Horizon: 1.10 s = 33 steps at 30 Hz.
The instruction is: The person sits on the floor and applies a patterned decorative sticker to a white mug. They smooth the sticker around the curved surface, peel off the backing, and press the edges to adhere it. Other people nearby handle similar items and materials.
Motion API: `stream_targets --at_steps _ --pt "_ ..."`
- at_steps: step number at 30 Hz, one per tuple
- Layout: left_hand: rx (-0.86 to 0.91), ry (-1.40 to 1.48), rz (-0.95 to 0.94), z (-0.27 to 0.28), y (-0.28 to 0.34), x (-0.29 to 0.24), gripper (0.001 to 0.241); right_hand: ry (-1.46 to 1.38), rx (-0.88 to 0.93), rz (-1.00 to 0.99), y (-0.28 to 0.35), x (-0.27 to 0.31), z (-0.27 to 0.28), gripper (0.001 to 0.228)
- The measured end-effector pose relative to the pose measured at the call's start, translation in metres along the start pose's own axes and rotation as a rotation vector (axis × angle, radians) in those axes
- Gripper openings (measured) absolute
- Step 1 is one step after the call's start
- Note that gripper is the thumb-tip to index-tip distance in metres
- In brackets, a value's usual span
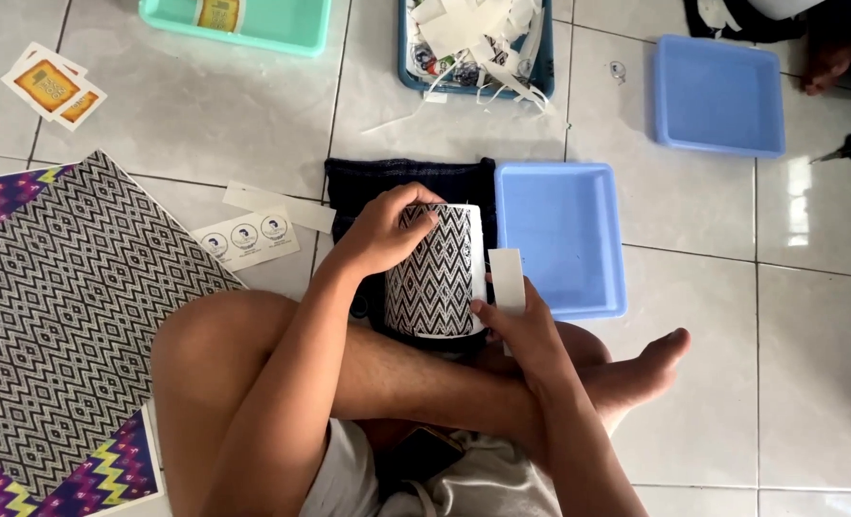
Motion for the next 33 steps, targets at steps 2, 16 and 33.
stream_targets --at_steps 2,16,33 --pt "-0.008 0.013 0.026 -0.001 0.0 0.002 0.03 0.001 0.001 -0.009 0.002 0.002 0.0 0.071" --pt "-0.015 0.044 -0.028 -0.005 -0.007 0.009 0.021 0.006 0.042 0.025 0.007 0.009 -0.001 0.07" --pt "-0.038 0.088 0.001 -0.005 -0.009 0.013 0.016 -0.007 0.043 0.035 0.007 0.007 -0.001 0.067"
Point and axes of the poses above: each hand's wrist, its own y-axis away from the middle knuckle, its own z-axis out of the back of the hand, x = y × z, the point moved 4 cm from there along -y, towards the middle knuckle, and after that the axes turned 11 degrees about -x, right-handed, at the moved point
